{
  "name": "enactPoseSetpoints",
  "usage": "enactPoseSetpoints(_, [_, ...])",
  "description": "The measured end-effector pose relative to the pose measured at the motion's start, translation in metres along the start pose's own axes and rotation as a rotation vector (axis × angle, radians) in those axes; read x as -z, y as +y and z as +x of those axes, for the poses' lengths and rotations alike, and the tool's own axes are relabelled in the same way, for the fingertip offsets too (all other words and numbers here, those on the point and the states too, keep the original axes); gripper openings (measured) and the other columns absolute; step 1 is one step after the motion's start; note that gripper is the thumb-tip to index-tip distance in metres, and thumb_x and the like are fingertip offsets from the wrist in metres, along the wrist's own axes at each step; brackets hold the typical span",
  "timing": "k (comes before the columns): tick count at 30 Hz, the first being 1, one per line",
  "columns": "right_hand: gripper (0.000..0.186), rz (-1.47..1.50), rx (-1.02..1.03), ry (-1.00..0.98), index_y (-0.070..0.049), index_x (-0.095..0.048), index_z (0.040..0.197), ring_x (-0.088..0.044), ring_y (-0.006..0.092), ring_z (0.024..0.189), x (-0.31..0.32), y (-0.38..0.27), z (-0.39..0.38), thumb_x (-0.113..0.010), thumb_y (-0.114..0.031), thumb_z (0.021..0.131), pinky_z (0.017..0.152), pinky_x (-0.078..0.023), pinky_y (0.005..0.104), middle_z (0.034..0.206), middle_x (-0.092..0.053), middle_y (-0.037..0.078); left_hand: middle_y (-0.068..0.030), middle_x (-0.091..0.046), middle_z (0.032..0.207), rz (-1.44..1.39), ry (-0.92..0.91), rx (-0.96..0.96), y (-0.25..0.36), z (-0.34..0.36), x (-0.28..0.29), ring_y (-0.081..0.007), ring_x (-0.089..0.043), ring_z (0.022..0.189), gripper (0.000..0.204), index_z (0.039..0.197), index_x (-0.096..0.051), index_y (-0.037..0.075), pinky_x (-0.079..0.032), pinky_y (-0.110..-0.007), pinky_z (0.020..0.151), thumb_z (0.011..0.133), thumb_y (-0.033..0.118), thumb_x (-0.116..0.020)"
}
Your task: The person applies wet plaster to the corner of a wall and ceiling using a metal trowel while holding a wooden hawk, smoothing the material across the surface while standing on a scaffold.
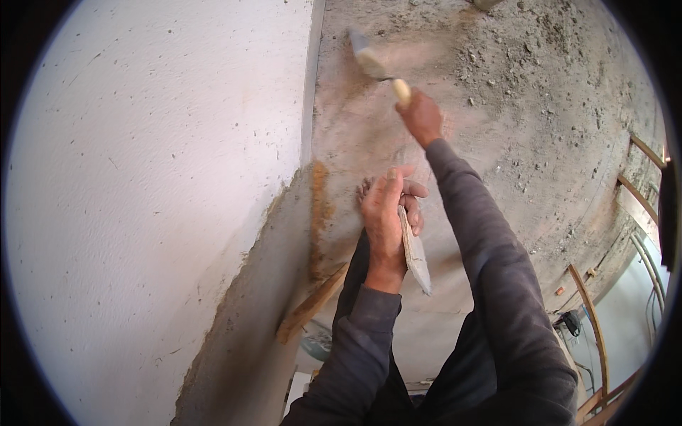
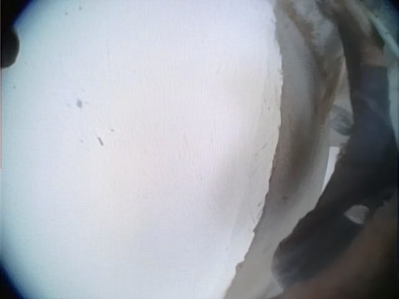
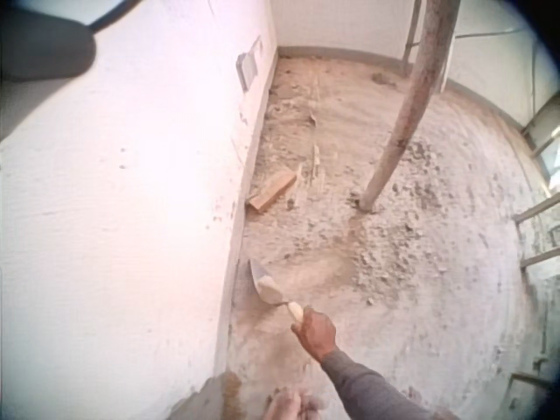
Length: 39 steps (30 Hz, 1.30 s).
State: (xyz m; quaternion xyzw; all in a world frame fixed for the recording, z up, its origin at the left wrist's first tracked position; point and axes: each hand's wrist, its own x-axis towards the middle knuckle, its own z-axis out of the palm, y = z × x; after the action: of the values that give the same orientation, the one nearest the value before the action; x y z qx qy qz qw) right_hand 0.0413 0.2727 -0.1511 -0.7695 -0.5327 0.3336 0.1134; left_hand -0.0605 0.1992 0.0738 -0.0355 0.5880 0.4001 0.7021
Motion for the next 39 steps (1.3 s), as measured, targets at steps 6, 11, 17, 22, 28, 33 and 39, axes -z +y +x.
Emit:
enactPoseSetpoints(6, [0.038,0.037,-0.371,0.03,0.0,-0.063,0.09,-0.065,0.0405,0.081,0.056,0.087,0.002,-0.071,-0.035,0.077,0.071,-0.05,0.0491,0.086,-0.066,0.025,-0.0097,-0.061,0.081,-0.019,-0.018,0.014,-0.004,-0.001,0.001,-0.006,-0.044,0.052,0.038,0.112,-0.055,-0.002,-0.038,-0.022,0.04,0.098,0.032,-0.05])
enactPoseSetpoints(11, [0.037,-0.062,-0.008,0.067,-0.003,-0.056,0.1,-0.065,0.0379,0.07,0.033,0.077,-0.065,-0.072,-0.026,0.076,0.06,-0.051,0.0483,0.073,-0.065,0.021,-0.0093,-0.061,0.081,-0.018,-0.049,0.017,-0.012,-0.001,-0.001,-0.0058,-0.044,0.053,0.039,0.112,-0.054,-0.003,-0.037,-0.021,0.04,0.097,0.033,-0.051])
enactPoseSetpoints(17, [0.033,-0.07,0.016,-0.142,-0.005,-0.055,0.099,-0.064,0.0416,0.074,0.003,0.046,-0.085,-0.07,-0.024,0.077,0.065,-0.05,0.0514,0.078,-0.066,0.02,-0.0094,-0.061,0.081,-0.009,-0.042,0.001,-0.013,-0.001,0.0,-0.0058,-0.044,0.053,0.039,0.112,-0.054,-0.002,-0.037,-0.021,0.04,0.098,0.034,-0.051])
enactPoseSetpoints(22, [0.033,-0.129,-0.203,0.126,-0.001,-0.059,0.094,-0.064,0.0366,0.069,0.048,0.15,-0.052,-0.072,-0.026,0.077,0.06,-0.051,0.0475,0.079,-0.065,0.02,-0.009,-0.061,0.082,0.02,-0.053,0.029,-0.015,-0.003,-0.002,-0.0058,-0.044,0.053,0.039,0.112,-0.054,-0.002,-0.037,-0.021,0.04,0.097,0.035,-0.051])
enactPoseSetpoints(28, [0.014,0.843,-0.784,0.36,0.0,-0.055,0.081,-0.049,0.0121,0.04,0.119,0.179,-0.044,-0.062,-0.013,0.081,0.032,-0.037,0.0298,0.057,-0.052,0.003,-0.0097,-0.06,0.081,0.013,-0.048,0.023,-0.014,-0.007,0.002,-0.0056,-0.044,0.052,0.038,0.111,-0.055,-0.002,-0.038,-0.021,0.04,0.097,0.034,-0.051])
enactPoseSetpoints(33, [0.036,-0.055,-0.042,0.045,0.001,-0.059,0.099,-0.065,0.0341,0.073,0.085,0.149,-0.112,-0.071,-0.026,0.078,0.067,-0.051,0.0435,0.081,-0.065,0.021,-0.0095,-0.06,0.082,0.034,-0.062,0.029,-0.023,-0.005,0.002,-0.0058,-0.044,0.053,0.039,0.112,-0.054,-0.002,-0.038,-0.021,0.04,0.098,0.034,-0.05])
enactPoseSetpoints(39, [0.027,-0.051,-0.08,0.073,0.0,-0.056,0.088,-0.061,0.0359,0.064,0.072,0.178,-0.119,-0.066,-0.022,0.074,0.061,-0.048,0.0452,0.068,-0.06,0.022,-0.0097,-0.06,0.082,0.023,-0.089,0.035,-0.032,-0.004,-0.003,-0.0059,-0.044,0.051,0.039,0.112,-0.054,-0.002,-0.039,-0.022,0.04,0.098,0.034,-0.051])
